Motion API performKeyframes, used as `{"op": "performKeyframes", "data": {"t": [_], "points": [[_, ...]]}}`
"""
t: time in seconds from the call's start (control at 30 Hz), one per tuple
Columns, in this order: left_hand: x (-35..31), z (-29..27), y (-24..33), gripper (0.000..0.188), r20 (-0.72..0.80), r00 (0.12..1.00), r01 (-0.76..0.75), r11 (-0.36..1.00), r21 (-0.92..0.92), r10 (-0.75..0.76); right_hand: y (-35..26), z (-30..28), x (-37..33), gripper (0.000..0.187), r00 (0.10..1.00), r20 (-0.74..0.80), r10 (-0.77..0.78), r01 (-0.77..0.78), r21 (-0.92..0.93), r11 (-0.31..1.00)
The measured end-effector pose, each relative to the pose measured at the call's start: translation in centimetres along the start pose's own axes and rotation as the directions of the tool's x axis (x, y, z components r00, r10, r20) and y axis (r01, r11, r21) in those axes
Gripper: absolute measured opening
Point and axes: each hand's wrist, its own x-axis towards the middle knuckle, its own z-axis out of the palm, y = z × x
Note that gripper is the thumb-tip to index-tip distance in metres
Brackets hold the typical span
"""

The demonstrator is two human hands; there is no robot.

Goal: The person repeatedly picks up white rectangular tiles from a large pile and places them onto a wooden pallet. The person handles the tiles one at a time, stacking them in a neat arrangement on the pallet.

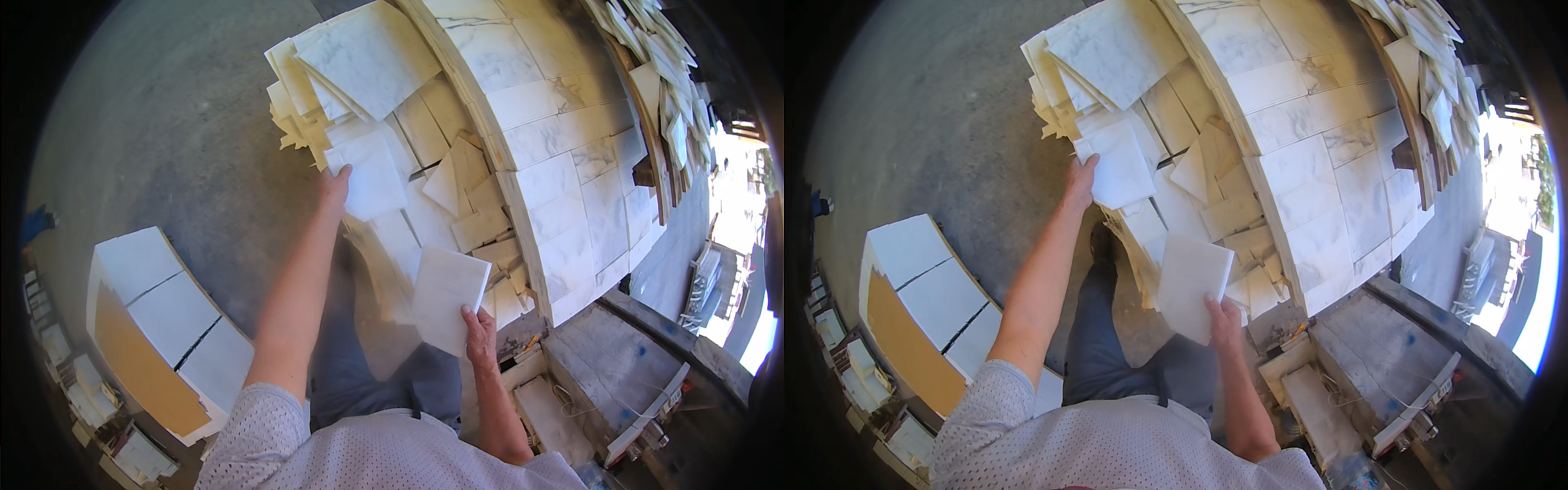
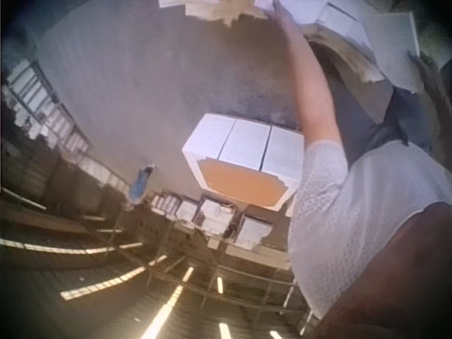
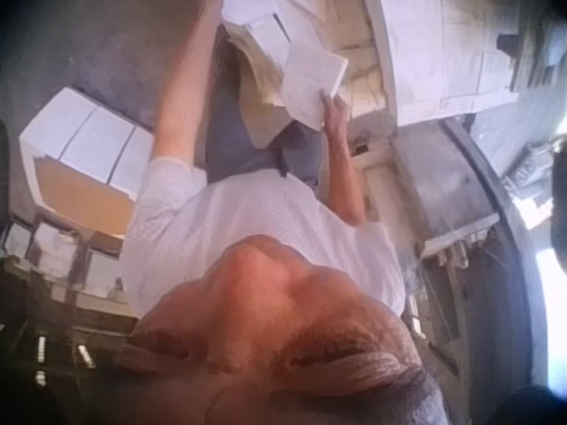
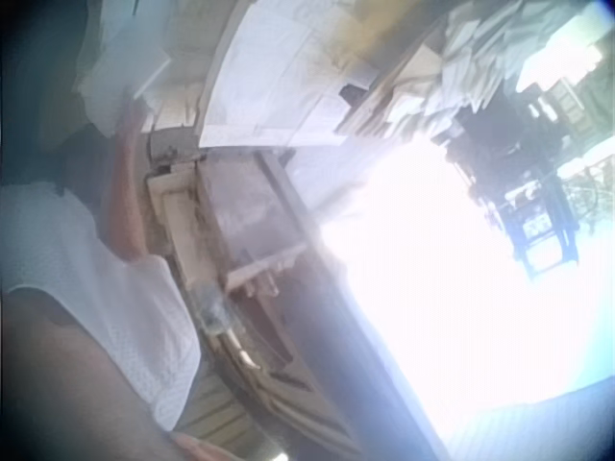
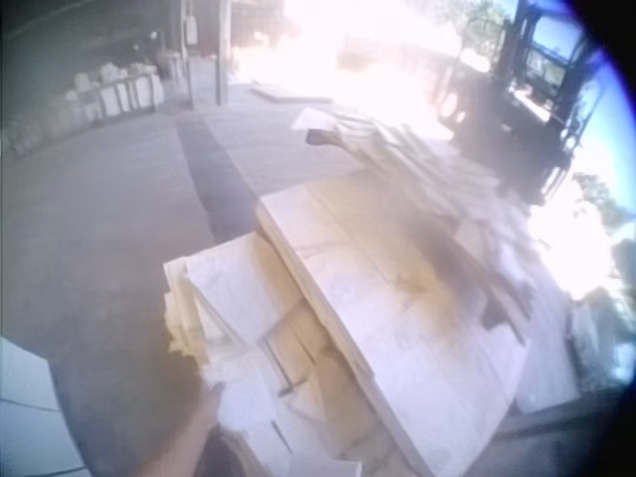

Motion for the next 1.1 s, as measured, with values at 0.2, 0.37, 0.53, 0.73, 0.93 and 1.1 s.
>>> {"op": "performKeyframes", "data": {"t": [0.2,0.37,0.53,0.73,0.93,1.1], "points": [[-0.2,2.0,1.6,0.060,-0.071,0.989,0.136,0.989,0.065,-0.132,0.5,0.7,-0.2,0.037,0.999,0.018,0.048,-0.048,-0.015,0.999],[3.2,5.7,3.9,0.064,-0.225,0.949,0.256,0.957,0.139,-0.221,0.4,0.4,0.1,0.039,1.000,0.024,-0.010,0.012,-0.073,0.997],[3.8,4.2,2.9,0.063,-0.113,0.962,0.244,0.969,-0.041,-0.247,0.5,-0.8,0.9,0.041,0.998,-0.052,-0.028,0.021,-0.137,0.990],[-7.8,1.4,2.4,0.051,0.023,0.976,-0.193,0.811,0.552,0.216,1.4,-3.4,0.3,0.042,0.990,-0.139,0.017,-0.025,-0.060,0.998],[-16.8,13.2,3.6,0.065,0.350,0.824,-0.537,0.417,0.734,0.444,2.1,-4.4,-1.0,0.041,0.985,-0.160,0.067,-0.069,-0.007,0.998],[-17.1,19.6,3.2,0.085,0.207,0.897,-0.316,0.240,0.918,0.392,2.9,-4.6,-2.5,0.041,0.981,-0.188,0.042,-0.041,0.010,0.999]]}}
